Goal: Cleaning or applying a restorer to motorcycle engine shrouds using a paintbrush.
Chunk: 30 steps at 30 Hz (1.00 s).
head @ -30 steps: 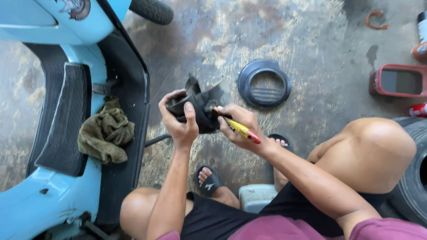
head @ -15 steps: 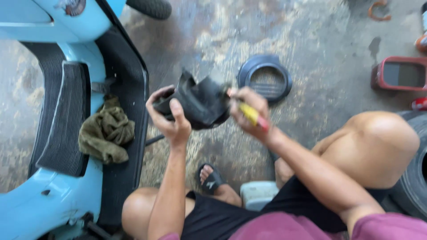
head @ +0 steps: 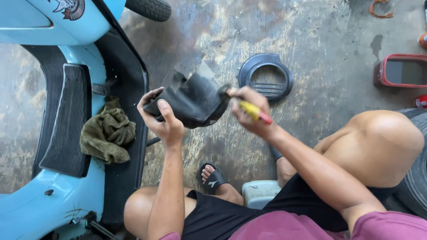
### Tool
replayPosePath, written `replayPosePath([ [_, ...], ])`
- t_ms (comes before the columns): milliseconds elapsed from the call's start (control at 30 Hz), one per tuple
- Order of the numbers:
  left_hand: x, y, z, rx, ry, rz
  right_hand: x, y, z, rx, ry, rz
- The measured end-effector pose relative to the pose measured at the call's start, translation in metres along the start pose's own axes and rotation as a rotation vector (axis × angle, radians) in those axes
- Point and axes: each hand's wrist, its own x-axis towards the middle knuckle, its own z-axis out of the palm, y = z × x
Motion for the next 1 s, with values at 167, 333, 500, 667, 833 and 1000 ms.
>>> replayPosePath([
  [167, 0.004, 0.002, 0.009, -0.027, 0.021, 0.013, -0.005, -0.03, 0.012, 0.043, 0.005, -0.014],
  [333, 0.002, 0.004, 0.001, -0.063, -0.003, 0.019, 0.004, -0.017, -0.004, 0.042, -0.009, 0.045],
  [500, 0.002, 0.008, -0.001, -0.091, -0.075, 0.008, -0.009, -0.036, 0.013, 0.1, -0.033, 0.016],
  [667, 0.007, 0.01, -0.008, -0.135, -0.094, 0.012, 0.007, -0.03, -0.013, 0.052, 0.022, 0.12],
  [833, 0.005, 0.005, -0.011, -0.171, -0.125, 0.019, 0.011, -0.046, -0.01, 0.078, 0.0, 0.095],
  [1000, 0.003, 0.009, -0.006, -0.22, -0.158, -0.013, 0.015, -0.044, -0.017, 0.075, 0.033, 0.077],
])
